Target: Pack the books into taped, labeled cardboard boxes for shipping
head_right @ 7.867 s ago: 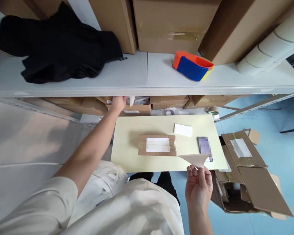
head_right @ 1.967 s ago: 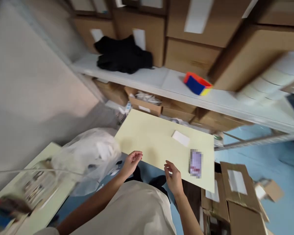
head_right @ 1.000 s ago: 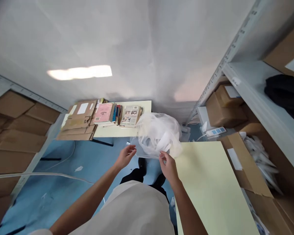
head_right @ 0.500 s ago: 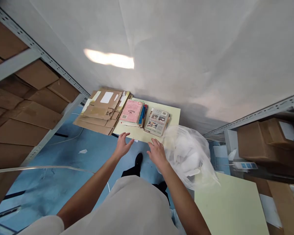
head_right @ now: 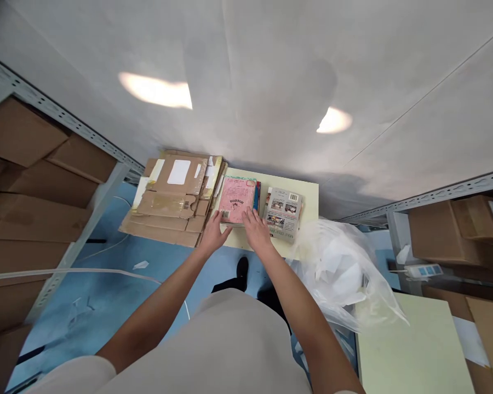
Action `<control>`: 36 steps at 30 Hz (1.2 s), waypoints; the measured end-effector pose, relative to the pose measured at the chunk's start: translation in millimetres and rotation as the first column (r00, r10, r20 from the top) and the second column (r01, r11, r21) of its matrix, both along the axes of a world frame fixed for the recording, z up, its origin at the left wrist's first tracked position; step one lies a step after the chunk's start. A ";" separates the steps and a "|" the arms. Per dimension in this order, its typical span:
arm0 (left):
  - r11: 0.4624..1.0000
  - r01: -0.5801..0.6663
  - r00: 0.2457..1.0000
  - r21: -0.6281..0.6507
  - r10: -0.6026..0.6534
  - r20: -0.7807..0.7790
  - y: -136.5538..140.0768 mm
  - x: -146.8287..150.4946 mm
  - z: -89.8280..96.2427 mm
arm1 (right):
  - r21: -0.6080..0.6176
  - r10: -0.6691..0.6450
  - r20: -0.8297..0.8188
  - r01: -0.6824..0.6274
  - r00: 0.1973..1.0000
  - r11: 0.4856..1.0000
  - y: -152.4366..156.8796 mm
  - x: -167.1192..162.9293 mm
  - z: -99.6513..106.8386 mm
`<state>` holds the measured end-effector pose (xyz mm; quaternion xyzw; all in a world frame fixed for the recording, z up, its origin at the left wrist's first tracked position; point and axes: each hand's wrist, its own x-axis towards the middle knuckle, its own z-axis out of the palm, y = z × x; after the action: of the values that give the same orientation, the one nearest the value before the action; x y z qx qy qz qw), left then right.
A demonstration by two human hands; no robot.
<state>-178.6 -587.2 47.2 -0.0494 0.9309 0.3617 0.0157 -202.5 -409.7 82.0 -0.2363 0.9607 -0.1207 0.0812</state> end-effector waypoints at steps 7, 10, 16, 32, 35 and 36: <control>0.988 0.038 0.999 -0.147 -0.039 0.000 1.7 9.0 6.0 | 0.038 -0.051 -0.016 0.051 0.999 0.998 -21.6 -0.4 -8.1; 0.985 0.007 1.000 -0.172 -0.010 -0.017 4.1 11.7 9.5 | 0.064 -0.052 -0.046 0.055 0.998 0.996 -23.2 -0.6 -7.6; 0.981 0.007 0.999 -0.193 -0.013 -0.031 7.4 16.8 7.5 | 0.066 -0.027 -0.065 0.031 0.998 0.997 -20.3 -3.6 -9.3; 0.969 0.248 0.942 -0.003 -0.241 -0.232 -4.8 40.0 10.4 | -0.177 -0.135 -0.011 0.131 0.991 0.976 21.9 51.8 -0.4; 0.966 0.254 0.912 0.058 -0.219 -0.347 15.8 34.6 34.2 | -0.305 -0.258 -0.030 0.237 0.966 0.922 35.8 67.7 14.4; 0.962 0.264 0.900 0.072 -0.219 -0.377 24.9 31.5 43.5 | -0.354 -0.315 -0.026 0.286 0.949 0.890 42.1 73.4 20.2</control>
<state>-147.1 -562.2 90.7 0.1358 0.8926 0.4156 -0.1100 -129.1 -367.5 102.2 -0.1001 0.9519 -0.2890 -0.0210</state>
